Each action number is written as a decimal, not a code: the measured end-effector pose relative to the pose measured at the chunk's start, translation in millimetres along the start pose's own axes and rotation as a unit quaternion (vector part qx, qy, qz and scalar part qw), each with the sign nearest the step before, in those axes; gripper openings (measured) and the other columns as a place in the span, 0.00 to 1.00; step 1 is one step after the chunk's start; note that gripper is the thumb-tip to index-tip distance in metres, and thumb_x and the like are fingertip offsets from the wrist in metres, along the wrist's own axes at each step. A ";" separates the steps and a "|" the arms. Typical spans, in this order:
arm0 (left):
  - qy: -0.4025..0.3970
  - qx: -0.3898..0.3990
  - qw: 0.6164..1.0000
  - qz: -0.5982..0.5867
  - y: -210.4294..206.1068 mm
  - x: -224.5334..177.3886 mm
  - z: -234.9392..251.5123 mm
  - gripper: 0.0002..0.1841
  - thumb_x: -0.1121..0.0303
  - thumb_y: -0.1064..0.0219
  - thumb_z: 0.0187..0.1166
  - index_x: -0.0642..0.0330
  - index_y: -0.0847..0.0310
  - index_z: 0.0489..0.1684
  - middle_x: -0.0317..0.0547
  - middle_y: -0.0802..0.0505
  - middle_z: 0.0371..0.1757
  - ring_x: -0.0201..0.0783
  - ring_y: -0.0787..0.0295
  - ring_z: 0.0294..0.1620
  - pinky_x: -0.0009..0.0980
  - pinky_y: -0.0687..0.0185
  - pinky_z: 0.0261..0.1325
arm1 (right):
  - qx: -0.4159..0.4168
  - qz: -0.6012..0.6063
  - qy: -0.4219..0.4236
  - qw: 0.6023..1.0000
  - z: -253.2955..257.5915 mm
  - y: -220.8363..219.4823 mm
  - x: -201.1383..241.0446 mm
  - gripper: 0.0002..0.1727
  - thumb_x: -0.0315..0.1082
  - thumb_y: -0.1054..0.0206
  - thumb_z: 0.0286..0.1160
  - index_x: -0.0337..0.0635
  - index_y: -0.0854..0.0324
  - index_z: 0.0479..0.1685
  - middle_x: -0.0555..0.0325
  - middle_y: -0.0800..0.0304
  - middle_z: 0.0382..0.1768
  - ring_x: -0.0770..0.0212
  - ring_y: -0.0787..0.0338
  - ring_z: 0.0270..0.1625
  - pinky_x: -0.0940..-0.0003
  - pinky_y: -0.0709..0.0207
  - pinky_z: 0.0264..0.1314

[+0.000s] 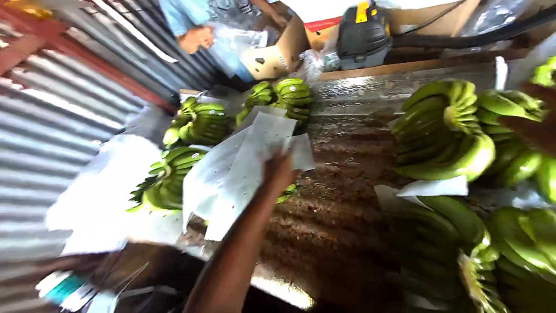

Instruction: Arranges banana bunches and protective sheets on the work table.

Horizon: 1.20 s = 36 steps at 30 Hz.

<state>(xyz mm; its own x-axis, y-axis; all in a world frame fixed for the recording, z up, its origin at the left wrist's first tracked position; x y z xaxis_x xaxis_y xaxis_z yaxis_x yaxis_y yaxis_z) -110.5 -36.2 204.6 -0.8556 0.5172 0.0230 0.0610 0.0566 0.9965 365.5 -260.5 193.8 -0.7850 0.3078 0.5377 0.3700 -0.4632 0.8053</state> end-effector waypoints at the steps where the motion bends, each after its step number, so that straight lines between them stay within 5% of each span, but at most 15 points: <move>1: 0.042 -0.001 0.999 0.004 -14.0 40.6 -12.1 0.53 0.48 0.18 0.66 0.44 0.46 0.95 0.65 0.43 0.93 0.74 0.55 0.92 0.86 0.64 0.79 | 0.036 0.026 -0.016 0.999 -17.6 8.5 60.2 0.32 0.36 0.24 0.75 0.39 0.25 0.80 0.26 0.37 0.84 0.20 0.34 0.82 0.19 0.39 0.75; 4: 0.059 0.030 0.998 0.019 -62.1 102.3 -37.5 0.62 0.41 0.16 0.57 0.48 0.51 0.96 0.69 0.54 0.94 0.78 0.69 0.93 0.89 0.77 0.77 | 0.147 0.053 0.064 0.986 -64.9 -48.6 162.4 0.28 0.38 0.20 0.68 0.42 0.16 0.71 0.36 0.20 0.74 0.36 0.20 0.75 0.36 0.28 0.77; 8: 0.003 0.016 0.999 0.042 -85.4 137.4 -48.8 0.64 0.57 0.07 0.46 0.47 0.45 0.94 0.69 0.51 0.94 0.82 0.69 0.91 0.92 0.74 0.72 | 0.359 0.124 0.092 0.920 -121.4 -156.2 262.3 0.33 0.40 0.25 0.74 0.50 0.24 0.82 0.39 0.39 0.89 0.32 0.39 0.88 0.28 0.44 0.84; 11: -0.022 0.026 0.999 -0.006 -64.6 169.1 -45.9 0.52 0.68 0.17 0.64 0.54 0.45 0.94 0.71 0.50 0.93 0.83 0.68 0.91 0.93 0.75 0.71 | 0.386 0.186 0.052 0.902 -146.1 -192.3 316.2 0.33 0.35 0.25 0.75 0.46 0.26 0.83 0.36 0.42 0.90 0.30 0.42 0.89 0.29 0.46 0.85; 13: -0.042 0.013 0.999 -0.020 -49.4 195.4 -43.3 0.41 0.76 0.30 0.74 0.53 0.42 0.92 0.68 0.44 0.92 0.81 0.58 0.90 0.92 0.64 0.71 | 0.378 0.198 0.033 0.904 -147.2 -209.8 336.2 0.34 0.33 0.26 0.76 0.43 0.28 0.84 0.35 0.41 0.89 0.31 0.39 0.88 0.33 0.43 0.86; 18: -0.074 -0.060 0.995 -0.018 -14.9 290.2 -15.8 0.39 0.91 0.44 0.72 0.54 0.35 0.89 0.63 0.28 0.86 0.70 0.32 0.84 0.71 0.32 0.75 | 0.263 0.226 0.003 0.938 -102.5 -272.7 385.5 0.29 0.41 0.28 0.78 0.36 0.22 0.76 0.34 0.30 0.82 0.37 0.31 0.85 0.43 0.38 0.87; 20: -0.024 -0.077 0.997 0.004 -3.2 322.1 -5.5 0.37 0.88 0.46 0.78 0.50 0.38 0.91 0.60 0.25 0.85 0.68 0.23 0.78 0.69 0.25 0.70 | 0.268 0.212 -0.036 0.939 -80.9 -296.2 411.3 0.29 0.41 0.29 0.80 0.37 0.24 0.78 0.36 0.29 0.82 0.40 0.32 0.86 0.45 0.39 0.88; 23: 0.146 -0.141 0.979 0.018 33.7 378.5 -5.5 0.35 0.78 0.47 0.83 0.45 0.42 0.93 0.70 0.16 0.73 0.77 0.13 0.60 0.77 0.23 0.52 | 0.298 0.181 -0.090 0.933 -60.1 -336.0 444.5 0.25 0.40 0.33 0.82 0.39 0.21 0.74 0.39 0.24 0.78 0.42 0.27 0.82 0.43 0.33 0.83; 26: 0.256 -0.193 0.947 0.017 72.4 435.5 -24.4 0.34 0.75 0.54 0.84 0.48 0.46 0.95 0.71 0.17 0.73 0.75 0.15 0.64 0.75 0.24 0.57 | 0.299 0.194 -0.145 0.923 -45.3 -370.3 459.6 0.21 0.36 0.36 0.83 0.35 0.20 0.70 0.38 0.20 0.73 0.43 0.21 0.77 0.45 0.29 0.80; 29: 0.221 -0.150 0.963 0.028 81.1 434.2 -43.0 0.33 0.74 0.50 0.81 0.51 0.38 0.91 0.71 0.15 0.71 0.76 0.15 0.64 0.76 0.26 0.56 | 0.287 0.224 -0.186 0.913 -25.8 -412.1 467.6 0.27 0.37 0.33 0.81 0.35 0.25 0.76 0.35 0.24 0.77 0.40 0.24 0.80 0.44 0.31 0.81; 31: 0.120 -0.095 0.988 0.001 62.6 402.0 -42.2 0.31 0.74 0.43 0.81 0.57 0.35 0.89 0.70 0.18 0.75 0.76 0.18 0.69 0.78 0.28 0.60 | 0.262 0.228 -0.205 0.915 -13.1 -436.1 479.2 0.31 0.40 0.31 0.77 0.38 0.28 0.80 0.35 0.27 0.79 0.37 0.27 0.82 0.39 0.31 0.81; 34: -0.054 -0.116 0.990 -0.065 11.8 344.6 -23.3 0.28 0.79 0.38 0.77 0.69 0.27 0.80 0.70 0.24 0.81 0.72 0.24 0.78 0.70 0.28 0.72 | 0.244 0.186 -0.229 0.924 -8.5 -450.8 501.8 0.36 0.41 0.28 0.74 0.44 0.32 0.84 0.39 0.31 0.82 0.37 0.32 0.85 0.34 0.36 0.81; 36: -0.118 -0.102 0.984 -0.081 -21.4 309.8 -5.7 0.28 0.79 0.37 0.76 0.70 0.27 0.79 0.68 0.27 0.84 0.70 0.32 0.84 0.70 0.32 0.76 | 0.252 0.137 -0.224 0.931 -12.3 -456.5 502.9 0.30 0.38 0.35 0.81 0.43 0.31 0.83 0.39 0.30 0.82 0.38 0.34 0.86 0.35 0.39 0.83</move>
Point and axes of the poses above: each hand's wrist, its own z-axis towards the middle knuckle, its own y-axis out of the back of the hand, x = y × z, the point moved 5 cm from there along z, towards the middle knuckle
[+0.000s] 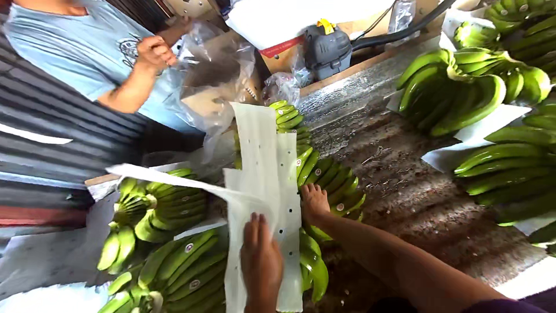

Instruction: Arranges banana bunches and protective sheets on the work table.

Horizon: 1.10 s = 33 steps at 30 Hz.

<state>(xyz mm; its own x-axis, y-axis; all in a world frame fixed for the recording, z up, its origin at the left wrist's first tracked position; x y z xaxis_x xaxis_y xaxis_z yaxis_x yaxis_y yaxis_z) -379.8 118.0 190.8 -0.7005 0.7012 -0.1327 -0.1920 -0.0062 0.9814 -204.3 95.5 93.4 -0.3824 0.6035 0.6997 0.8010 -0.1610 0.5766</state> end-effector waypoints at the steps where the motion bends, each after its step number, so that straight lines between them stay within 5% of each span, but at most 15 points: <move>1: -0.007 0.022 1.000 0.007 -18.5 -6.9 7.9 0.30 0.77 0.35 0.76 0.67 0.29 0.82 0.64 0.29 0.87 0.69 0.36 0.87 0.72 0.35 0.75 | 0.003 -0.016 0.003 1.000 -0.8 1.2 -2.4 0.28 0.38 0.37 0.82 0.41 0.29 0.81 0.39 0.28 0.81 0.38 0.33 0.86 0.35 0.40 0.84; 3: 0.002 0.061 0.998 0.034 -41.1 -9.3 19.8 0.35 0.76 0.32 0.75 0.62 0.34 0.87 0.55 0.35 0.91 0.68 0.48 0.92 0.79 0.40 0.71 | 0.025 -0.043 0.020 0.999 -6.7 12.5 -5.3 0.25 0.39 0.39 0.84 0.38 0.24 0.76 0.39 0.25 0.78 0.39 0.30 0.84 0.36 0.43 0.85; 6: 0.015 0.066 0.998 -0.008 -46.4 -3.5 31.3 0.40 0.78 0.32 0.71 0.60 0.40 0.91 0.55 0.39 0.93 0.69 0.51 0.92 0.80 0.39 0.71 | 0.040 -0.021 0.040 0.998 -23.6 51.3 -17.1 0.22 0.33 0.39 0.83 0.36 0.22 0.74 0.36 0.24 0.76 0.38 0.26 0.81 0.41 0.34 0.83; 11: 0.018 0.081 0.986 -0.146 -51.6 4.4 41.5 0.44 0.75 0.28 0.72 0.72 0.49 0.91 0.71 0.46 0.92 0.69 0.51 0.92 0.60 0.54 0.91 | 0.009 -0.009 0.125 0.992 -70.0 141.7 -79.4 0.16 0.27 0.41 0.86 0.33 0.15 0.64 0.35 0.14 0.65 0.39 0.16 0.71 0.42 0.29 0.79; 14: 0.025 0.173 0.942 -0.286 -41.2 8.8 42.5 0.51 0.74 0.24 0.69 0.64 0.57 0.95 0.61 0.51 0.95 0.53 0.54 0.95 0.51 0.51 0.93 | 0.005 -0.077 0.180 0.981 -121.5 157.1 -143.1 0.16 0.23 0.39 0.82 0.33 0.15 0.64 0.35 0.16 0.66 0.37 0.20 0.75 0.41 0.30 0.81; 17: 0.034 0.223 0.897 -0.381 -34.0 15.6 43.4 0.43 0.69 0.35 0.74 0.59 0.51 0.94 0.50 0.38 0.93 0.36 0.41 0.91 0.38 0.41 0.90 | 0.068 -0.187 0.162 0.966 -185.9 129.3 -207.0 0.21 0.20 0.37 0.78 0.36 0.18 0.70 0.36 0.19 0.73 0.32 0.25 0.79 0.36 0.28 0.78; 20: 0.107 0.168 0.914 -0.353 -21.8 3.1 50.4 0.24 0.61 0.48 0.91 0.71 0.31 0.76 0.56 0.16 0.68 0.34 0.18 0.67 0.38 0.21 0.71 | 0.115 -0.200 0.162 0.960 -245.1 91.1 -249.4 0.21 0.19 0.38 0.78 0.35 0.18 0.70 0.36 0.18 0.71 0.30 0.24 0.77 0.33 0.28 0.74; 23: 0.054 0.099 0.970 -0.214 1.2 -60.6 71.2 0.26 0.60 0.53 0.95 0.80 0.25 0.71 0.76 0.19 0.73 0.61 0.25 0.79 0.58 0.36 0.82 | -0.050 -0.140 0.192 0.970 -276.1 60.3 -295.7 0.17 0.20 0.33 0.73 0.36 0.10 0.59 0.38 0.10 0.62 0.33 0.14 0.68 0.38 0.22 0.73; 25: -0.091 0.111 0.963 -0.226 -1.6 -130.2 70.4 0.22 0.68 0.51 0.92 0.81 0.22 0.68 0.71 0.23 0.80 0.58 0.31 0.86 0.50 0.38 0.87 | -0.176 -0.143 0.193 0.955 -288.8 50.1 -303.6 0.15 0.20 0.29 0.67 0.40 0.07 0.52 0.44 0.06 0.56 0.38 0.09 0.64 0.43 0.15 0.66; 27: -0.242 0.226 0.896 -0.295 -34.3 -206.6 58.1 0.17 0.72 0.47 0.88 0.74 0.16 0.61 0.64 0.27 0.85 0.51 0.36 0.89 0.42 0.37 0.88 | -0.227 -0.147 0.199 0.942 -294.3 41.4 -306.7 0.16 0.22 0.28 0.64 0.44 0.07 0.51 0.47 0.06 0.56 0.42 0.09 0.65 0.47 0.14 0.65; 29: -0.316 0.382 0.798 -0.343 -80.7 -272.9 43.7 0.19 0.69 0.47 0.88 0.69 0.15 0.66 0.59 0.32 0.89 0.47 0.43 0.92 0.41 0.43 0.91 | -0.216 -0.133 0.212 0.944 -294.6 42.4 -307.0 0.16 0.23 0.30 0.67 0.45 0.07 0.53 0.49 0.06 0.57 0.44 0.10 0.65 0.49 0.14 0.66; 31: -0.298 0.495 0.713 -0.398 -113.7 -316.5 38.5 0.28 0.60 0.56 0.91 0.68 0.33 0.84 0.54 0.34 0.91 0.41 0.42 0.92 0.39 0.46 0.92 | -0.170 -0.081 0.211 0.959 -295.1 51.4 -309.6 0.17 0.21 0.33 0.71 0.44 0.08 0.55 0.48 0.07 0.59 0.43 0.10 0.67 0.46 0.15 0.68; 33: -0.257 0.546 0.670 -0.431 -121.4 -343.0 41.9 0.35 0.48 0.62 0.92 0.61 0.47 0.93 0.47 0.35 0.92 0.35 0.43 0.92 0.37 0.49 0.93 | -0.141 0.023 0.146 0.979 -297.2 75.9 -317.7 0.18 0.21 0.38 0.74 0.38 0.09 0.59 0.42 0.09 0.63 0.40 0.13 0.71 0.42 0.22 0.75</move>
Point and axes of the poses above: each hand's wrist, its own z-axis towards the middle knuckle, its own y-axis out of the back of the hand, x = y × z, the point moved 5 cm from there along z, towards the middle knuckle
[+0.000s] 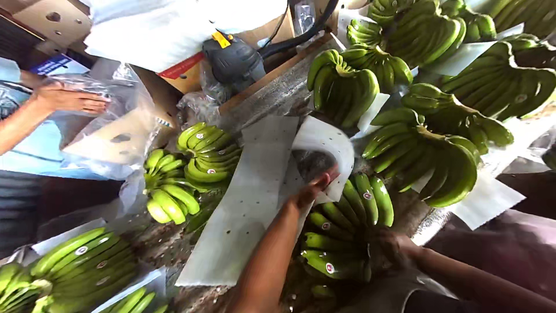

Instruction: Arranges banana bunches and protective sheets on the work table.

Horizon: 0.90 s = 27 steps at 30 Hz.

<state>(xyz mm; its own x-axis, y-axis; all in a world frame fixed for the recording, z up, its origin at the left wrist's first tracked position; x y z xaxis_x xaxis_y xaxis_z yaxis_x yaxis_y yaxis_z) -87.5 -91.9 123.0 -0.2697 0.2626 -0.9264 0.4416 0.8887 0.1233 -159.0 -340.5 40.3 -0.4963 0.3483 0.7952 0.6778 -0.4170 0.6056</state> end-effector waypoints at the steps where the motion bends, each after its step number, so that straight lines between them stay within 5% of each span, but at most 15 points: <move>1: 0.011 0.004 1.000 -0.022 -2.4 -1.5 3.9 0.34 0.48 0.63 0.93 0.60 0.45 0.92 0.45 0.34 0.92 0.33 0.43 0.92 0.36 0.49 0.93 | -0.053 0.034 -0.042 0.997 2.7 20.2 -4.5 0.18 0.20 0.38 0.72 0.36 0.10 0.58 0.40 0.09 0.62 0.40 0.12 0.69 0.43 0.21 0.74; 3: 0.031 -0.001 0.998 -0.051 -8.6 1.7 -3.4 0.33 0.50 0.69 0.94 0.60 0.39 0.89 0.43 0.29 0.89 0.30 0.38 0.89 0.34 0.45 0.91 | -0.218 0.076 -0.089 0.969 19.8 68.9 -17.0 0.19 0.20 0.39 0.69 0.28 0.13 0.58 0.34 0.11 0.60 0.43 0.12 0.64 0.47 0.19 0.70; 5: 0.050 -0.026 0.997 -0.059 -14.9 0.4 -19.2 0.37 0.44 0.71 0.91 0.61 0.36 0.86 0.46 0.23 0.83 0.31 0.28 0.81 0.34 0.33 0.83 | -0.298 0.168 -0.112 0.933 56.7 114.6 -24.0 0.25 0.20 0.40 0.71 0.21 0.25 0.70 0.31 0.17 0.67 0.49 0.14 0.66 0.57 0.20 0.71; 7: 0.053 -0.040 0.994 -0.084 -26.4 0.4 -34.0 0.49 0.26 0.65 0.81 0.62 0.34 0.85 0.48 0.18 0.78 0.34 0.19 0.74 0.36 0.22 0.75 | -0.243 0.363 -0.137 0.889 97.9 130.7 -33.8 0.39 0.25 0.35 0.68 0.32 0.41 0.85 0.45 0.19 0.71 0.61 0.14 0.66 0.65 0.18 0.66; 8: 0.037 -0.041 0.992 -0.110 -34.1 4.3 -40.7 0.54 0.20 0.60 0.74 0.59 0.31 0.84 0.46 0.15 0.76 0.34 0.17 0.72 0.36 0.19 0.73 | -0.194 0.462 -0.130 0.855 115.0 127.0 -36.2 0.39 0.28 0.33 0.68 0.39 0.41 0.85 0.53 0.14 0.65 0.64 0.11 0.61 0.66 0.15 0.61; 10: 0.021 -0.016 0.988 -0.149 -47.1 10.5 -45.8 0.56 0.16 0.52 0.66 0.55 0.29 0.85 0.43 0.17 0.78 0.35 0.20 0.76 0.37 0.22 0.76 | -0.076 0.597 -0.066 0.796 138.2 115.1 -43.3 0.35 0.40 0.35 0.80 0.43 0.40 0.87 0.53 0.12 0.68 0.61 0.11 0.67 0.61 0.17 0.70; 12: 0.026 0.007 0.989 -0.147 -54.3 10.8 -55.1 0.58 0.16 0.52 0.66 0.55 0.35 0.89 0.41 0.22 0.85 0.33 0.28 0.83 0.36 0.31 0.84 | -0.016 0.626 -0.009 0.779 146.7 108.4 -55.9 0.34 0.48 0.41 0.86 0.46 0.41 0.89 0.58 0.10 0.62 0.64 0.11 0.63 0.63 0.17 0.70; 14: 0.083 -0.061 0.983 -0.153 -62.4 9.3 -83.6 0.46 0.26 0.51 0.78 0.58 0.31 0.83 0.32 0.12 0.69 0.23 0.16 0.67 0.26 0.20 0.70 | -0.028 0.568 -0.041 0.822 127.7 113.3 -60.9 0.21 0.40 0.40 0.84 0.41 0.25 0.70 0.64 0.08 0.51 0.71 0.11 0.53 0.70 0.16 0.62; 16: 0.172 -0.131 0.964 -0.155 -78.1 8.6 -114.9 0.27 0.52 0.57 0.92 0.63 0.30 0.75 0.32 0.12 0.56 0.18 0.18 0.55 0.22 0.20 0.62 | -0.053 0.466 -0.126 0.874 93.8 130.3 -59.9 0.15 0.25 0.27 0.61 0.40 0.16 0.48 0.66 0.07 0.40 0.72 0.10 0.45 0.70 0.14 0.52; 18: 0.188 -0.155 0.960 -0.140 -97.6 10.0 -129.0 0.25 0.59 0.57 0.92 0.63 0.33 0.81 0.36 0.13 0.63 0.19 0.18 0.59 0.23 0.21 0.66 | -0.059 0.354 -0.161 0.919 64.8 149.1 -41.9 0.19 0.21 0.23 0.57 0.33 0.17 0.51 0.58 0.07 0.44 0.68 0.08 0.48 0.69 0.12 0.55; 20: 0.180 -0.138 0.964 -0.138 -124.7 19.2 -132.0 0.29 0.59 0.57 0.92 0.62 0.45 0.91 0.48 0.20 0.79 0.28 0.22 0.73 0.31 0.27 0.78 | -0.007 0.188 -0.296 0.936 46.1 174.8 25.2 0.23 0.19 0.27 0.70 0.22 0.24 0.66 0.39 0.12 0.60 0.56 0.13 0.64 0.64 0.23 0.73; 22: 0.231 -0.158 0.951 -0.132 -142.3 37.8 -135.5 0.30 0.51 0.57 0.91 0.56 0.38 0.87 0.42 0.13 0.67 0.26 0.15 0.61 0.31 0.17 0.66 | 0.053 0.076 -0.375 0.922 43.9 177.7 63.1 0.24 0.25 0.35 0.83 0.21 0.29 0.75 0.32 0.20 0.73 0.47 0.22 0.79 0.57 0.38 0.86; 25: 0.345 -0.236 0.905 -0.073 -153.3 56.6 -155.9 0.21 0.61 0.47 0.92 0.68 0.20 0.68 0.57 0.09 0.56 0.44 0.12 0.54 0.45 0.18 0.62 | 0.074 0.003 -0.237 0.969 32.9 121.6 -24.1 0.22 0.35 0.39 0.88 0.27 0.24 0.71 0.29 0.15 0.65 0.36 0.16 0.70 0.39 0.27 0.76; 26: 0.219 -0.279 0.930 -0.099 -153.0 65.6 -169.3 0.18 0.69 0.47 0.92 0.78 0.21 0.62 0.63 0.09 0.51 0.46 0.10 0.48 0.40 0.15 0.51 | 0.085 -0.002 -0.241 0.967 35.3 111.9 -36.2 0.21 0.35 0.39 0.87 0.30 0.23 0.71 0.31 0.15 0.65 0.37 0.16 0.71 0.38 0.27 0.76; 27: -0.022 -0.260 0.955 -0.143 -151.8 83.6 -180.5 0.18 0.76 0.51 0.90 0.89 0.29 0.64 0.70 0.11 0.52 0.46 0.08 0.47 0.29 0.10 0.45 | 0.085 -0.022 -0.261 0.961 39.2 109.3 -35.9 0.21 0.34 0.38 0.86 0.32 0.22 0.72 0.33 0.16 0.68 0.37 0.18 0.73 0.37 0.29 0.78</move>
Point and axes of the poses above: each hand's wrist, its own z-axis towards the middle knuckle, its own y-axis out of the back of the hand, x = y × z, the point moved 5 cm from there along z, towards the middle knuckle
